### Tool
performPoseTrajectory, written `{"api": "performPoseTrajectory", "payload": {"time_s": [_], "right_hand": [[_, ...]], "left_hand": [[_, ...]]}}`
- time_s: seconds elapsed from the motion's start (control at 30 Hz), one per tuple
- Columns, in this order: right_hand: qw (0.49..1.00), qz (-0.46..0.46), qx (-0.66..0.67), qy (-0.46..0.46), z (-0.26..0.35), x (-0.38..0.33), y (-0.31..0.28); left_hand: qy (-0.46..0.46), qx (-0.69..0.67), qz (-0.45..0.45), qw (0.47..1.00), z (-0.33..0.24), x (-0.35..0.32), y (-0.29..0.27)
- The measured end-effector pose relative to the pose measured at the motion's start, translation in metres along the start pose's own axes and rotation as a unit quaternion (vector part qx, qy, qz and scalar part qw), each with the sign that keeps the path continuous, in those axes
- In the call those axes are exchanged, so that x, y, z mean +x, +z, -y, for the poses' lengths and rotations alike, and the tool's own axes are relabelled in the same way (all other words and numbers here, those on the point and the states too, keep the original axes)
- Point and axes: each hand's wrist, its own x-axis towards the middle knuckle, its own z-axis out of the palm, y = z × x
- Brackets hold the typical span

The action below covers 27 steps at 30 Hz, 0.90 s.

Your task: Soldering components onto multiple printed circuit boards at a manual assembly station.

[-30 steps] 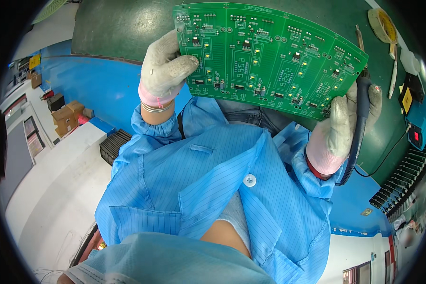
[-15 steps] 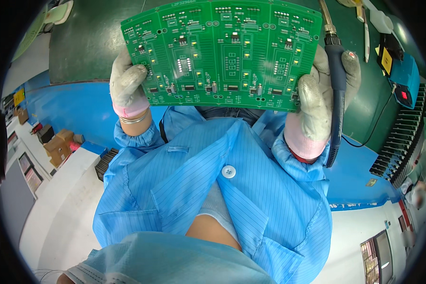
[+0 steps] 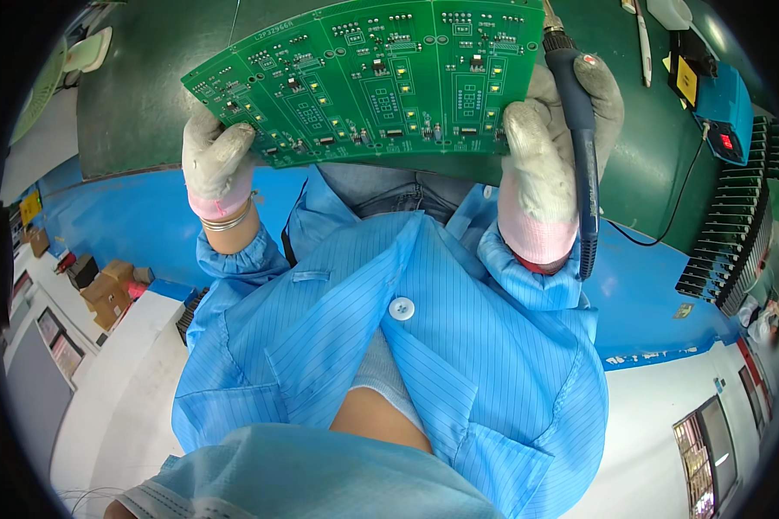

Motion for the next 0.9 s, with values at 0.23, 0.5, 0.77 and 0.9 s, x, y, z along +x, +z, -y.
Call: {"api": "performPoseTrajectory", "payload": {"time_s": [0.23, 0.5, 0.77, 0.9], "right_hand": [[0.998, -0.032, -0.027, -0.055, -0.013, 0.000, -0.005], [0.982, 0.023, -0.139, -0.128, -0.028, 0.000, -0.014], [0.984, 0.034, -0.121, -0.127, -0.026, 0.000, -0.011], [0.987, 0.009, -0.062, -0.150, -0.025, 0.002, 0.000]], "left_hand": [[0.265, 0.126, 0.066, 0.954, 0.014, 0.022, 0.002], [0.398, 0.121, 0.052, 0.908, 0.036, 0.022, -0.004], [0.373, 0.058, 0.039, 0.925, 0.050, 0.021, -0.006], [0.346, -0.002, 0.056, 0.937, 0.060, 0.025, -0.012]]}}
